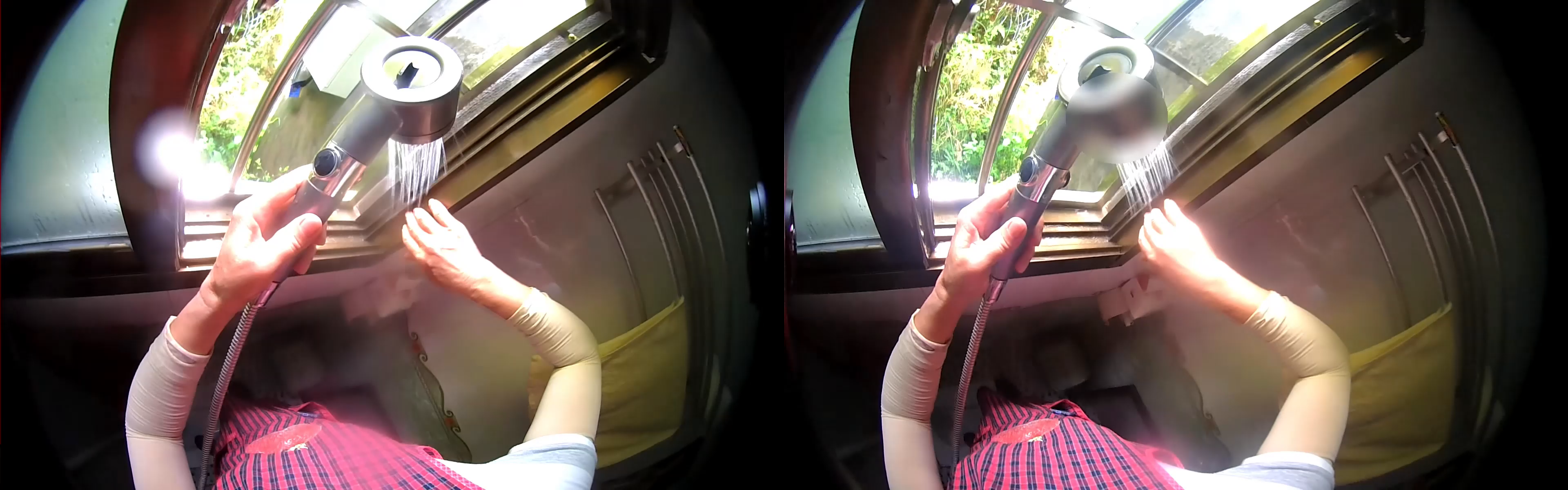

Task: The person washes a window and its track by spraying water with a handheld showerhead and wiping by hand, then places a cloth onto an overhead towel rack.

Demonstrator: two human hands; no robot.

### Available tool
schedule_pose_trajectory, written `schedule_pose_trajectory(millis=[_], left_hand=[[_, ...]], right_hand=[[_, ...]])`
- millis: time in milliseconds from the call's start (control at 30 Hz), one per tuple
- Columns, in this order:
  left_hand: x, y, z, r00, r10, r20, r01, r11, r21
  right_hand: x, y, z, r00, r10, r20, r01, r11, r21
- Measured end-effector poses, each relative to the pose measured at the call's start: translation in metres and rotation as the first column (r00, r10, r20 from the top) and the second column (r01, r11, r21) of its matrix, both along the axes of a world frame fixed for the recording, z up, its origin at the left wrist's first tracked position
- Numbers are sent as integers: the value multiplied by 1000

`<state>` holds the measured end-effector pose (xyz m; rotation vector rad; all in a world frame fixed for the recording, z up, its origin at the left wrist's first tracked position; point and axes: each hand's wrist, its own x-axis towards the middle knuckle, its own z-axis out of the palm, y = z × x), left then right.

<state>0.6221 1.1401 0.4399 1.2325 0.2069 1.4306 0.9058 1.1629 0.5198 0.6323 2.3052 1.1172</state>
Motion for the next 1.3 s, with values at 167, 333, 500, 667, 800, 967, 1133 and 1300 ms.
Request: schedule_pose_trajectory(millis=[167, 333, 500, 667, 800, 967, 1133, 1300], left_hand=[[7, 8, 22, 990, -86, 110, 77, 993, 85], [19, 10, 40, 981, -107, 159, 89, 989, 115], [3, 6, 31, 979, 189, 77, -195, 978, 75], [-39, -11, -3, 929, 358, -88, -355, 933, 52], [-53, -30, -23, 867, 444, -228, -444, 895, 56], [-62, -40, -44, 771, 539, -339, -546, 834, 83], [-68, -40, -52, 758, 541, -364, -553, 829, 79], [-67, -42, -48, 720, 554, -418, -578, 812, 80]], right_hand=[[-2, 2, 68, 975, 109, -192, -89, 990, 109], [-4, 2, 144, 961, 250, -115, -186, 899, 395], [1, 2, 113, 958, 250, -143, -186, 917, 353], [6, 9, 13, 979, 30, -202, -30, 1000, 5], [16, 27, -49, 970, 57, -235, -102, 977, -187], [14, 36, -101, 857, 106, -504, -200, 970, -136], [-14, 37, -117, 680, -107, -725, -134, 955, -267], [-85, 40, -102, 780, -165, -603, -167, 875, -455]])
